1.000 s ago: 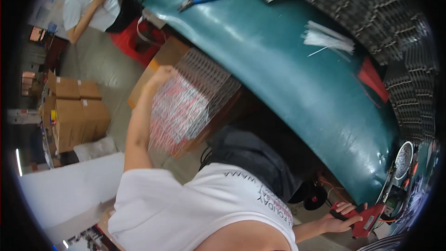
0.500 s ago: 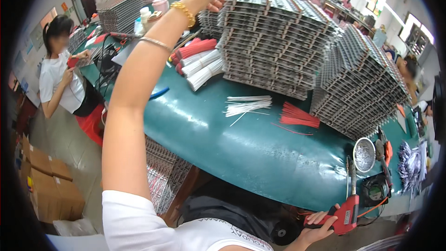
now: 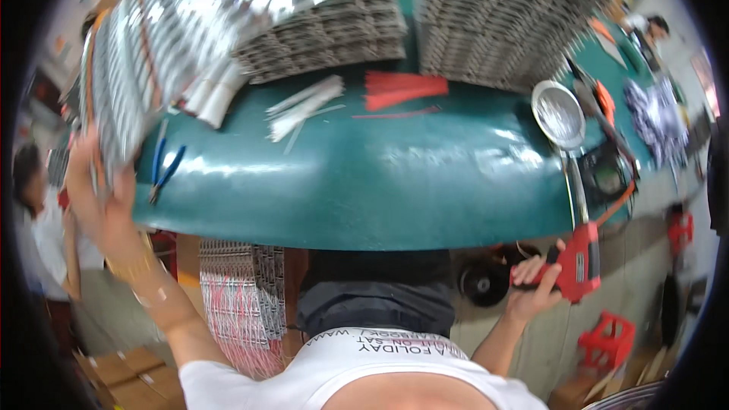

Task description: The person uses a soldering iron to attach red and white wires to a grid of electronic components on a circuit board. They repeatedly pick up wires, position them on the board, and apply the soldering iron to secure the connections.

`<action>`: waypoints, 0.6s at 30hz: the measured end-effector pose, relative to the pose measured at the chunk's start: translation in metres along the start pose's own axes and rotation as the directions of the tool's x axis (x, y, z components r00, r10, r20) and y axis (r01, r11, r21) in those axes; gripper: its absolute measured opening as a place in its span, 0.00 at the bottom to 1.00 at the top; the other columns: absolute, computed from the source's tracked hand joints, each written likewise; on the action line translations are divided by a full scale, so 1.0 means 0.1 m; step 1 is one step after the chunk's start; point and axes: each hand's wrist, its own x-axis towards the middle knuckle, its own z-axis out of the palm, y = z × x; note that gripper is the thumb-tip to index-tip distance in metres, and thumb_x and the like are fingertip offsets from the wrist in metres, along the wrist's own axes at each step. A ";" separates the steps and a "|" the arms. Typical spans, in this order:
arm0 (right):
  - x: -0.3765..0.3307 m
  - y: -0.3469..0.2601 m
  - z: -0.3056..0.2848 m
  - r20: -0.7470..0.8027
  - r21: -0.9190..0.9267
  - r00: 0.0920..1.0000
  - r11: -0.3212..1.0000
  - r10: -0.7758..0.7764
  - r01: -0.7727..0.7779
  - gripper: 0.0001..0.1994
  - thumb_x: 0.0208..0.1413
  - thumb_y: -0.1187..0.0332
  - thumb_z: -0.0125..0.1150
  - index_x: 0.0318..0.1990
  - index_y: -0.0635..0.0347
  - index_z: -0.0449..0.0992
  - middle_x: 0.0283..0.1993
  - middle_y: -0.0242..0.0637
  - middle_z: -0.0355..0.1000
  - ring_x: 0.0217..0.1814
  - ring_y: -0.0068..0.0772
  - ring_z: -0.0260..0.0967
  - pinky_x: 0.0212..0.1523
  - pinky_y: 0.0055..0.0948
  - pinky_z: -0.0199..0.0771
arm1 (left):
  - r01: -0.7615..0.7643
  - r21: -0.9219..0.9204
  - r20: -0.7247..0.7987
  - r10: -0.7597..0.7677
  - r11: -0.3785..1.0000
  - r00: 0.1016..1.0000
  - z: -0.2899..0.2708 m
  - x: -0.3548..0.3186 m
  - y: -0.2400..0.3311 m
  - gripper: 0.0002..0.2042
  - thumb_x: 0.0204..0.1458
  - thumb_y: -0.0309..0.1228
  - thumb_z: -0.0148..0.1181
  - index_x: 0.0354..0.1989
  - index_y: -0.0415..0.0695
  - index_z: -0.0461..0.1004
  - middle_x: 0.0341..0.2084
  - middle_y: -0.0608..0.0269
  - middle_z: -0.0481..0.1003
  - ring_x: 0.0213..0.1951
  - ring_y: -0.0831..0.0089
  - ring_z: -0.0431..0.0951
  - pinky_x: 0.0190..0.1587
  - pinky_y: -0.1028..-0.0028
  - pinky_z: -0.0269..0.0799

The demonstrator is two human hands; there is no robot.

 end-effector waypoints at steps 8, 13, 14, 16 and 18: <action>-0.03 -0.18 -0.06 0.023 -0.110 0.969 0.963 -0.246 0.247 0.24 0.67 0.60 0.46 0.61 0.70 0.55 0.17 0.29 0.55 0.14 0.22 0.54 0.22 0.26 0.63 | 0.865 -0.352 0.618 -0.605 0.357 0.502 1.81 -1.50 0.21 0.23 0.50 0.27 0.57 0.54 0.30 0.61 0.42 0.47 0.74 0.30 0.65 0.81 0.20 0.72 0.80; -0.20 -0.13 -0.07 0.010 -0.274 0.975 0.937 -0.220 0.214 0.20 0.63 0.75 0.49 0.61 0.72 0.57 0.20 0.32 0.60 0.19 0.23 0.59 0.27 0.28 0.68 | 0.895 -0.401 0.731 -0.521 0.193 0.440 2.49 -2.05 -0.02 0.22 0.56 0.25 0.54 0.58 0.34 0.57 0.48 0.46 0.72 0.42 0.58 0.79 0.35 0.61 0.83; -0.21 -0.11 -0.05 -0.003 -0.363 0.974 0.908 -0.225 0.208 0.20 0.62 0.77 0.49 0.60 0.73 0.57 0.21 0.33 0.62 0.20 0.24 0.61 0.28 0.28 0.69 | 0.905 -0.406 0.747 -0.524 0.127 0.409 2.57 -2.09 -0.02 0.20 0.59 0.25 0.51 0.59 0.35 0.57 0.49 0.46 0.71 0.45 0.58 0.79 0.37 0.60 0.82; -0.19 -0.05 -0.03 0.070 -0.481 0.972 0.846 -0.224 0.230 0.14 0.59 0.82 0.49 0.52 0.73 0.64 0.29 0.40 0.70 0.36 0.36 0.72 0.45 0.39 0.73 | 0.988 -0.148 0.866 -0.477 0.041 0.150 2.56 -2.11 -0.04 0.20 0.63 0.27 0.47 0.61 0.37 0.55 0.52 0.47 0.70 0.47 0.57 0.77 0.43 0.60 0.81; -0.06 0.11 -0.02 0.275 -0.590 0.917 0.703 -0.288 0.397 0.08 0.61 0.80 0.49 0.46 0.72 0.68 0.32 0.44 0.71 0.47 0.44 0.73 0.55 0.48 0.70 | 0.975 0.107 0.902 -0.431 0.193 -0.014 2.43 -1.99 -0.08 0.18 0.63 0.33 0.50 0.57 0.36 0.63 0.44 0.51 0.76 0.41 0.68 0.80 0.39 0.70 0.80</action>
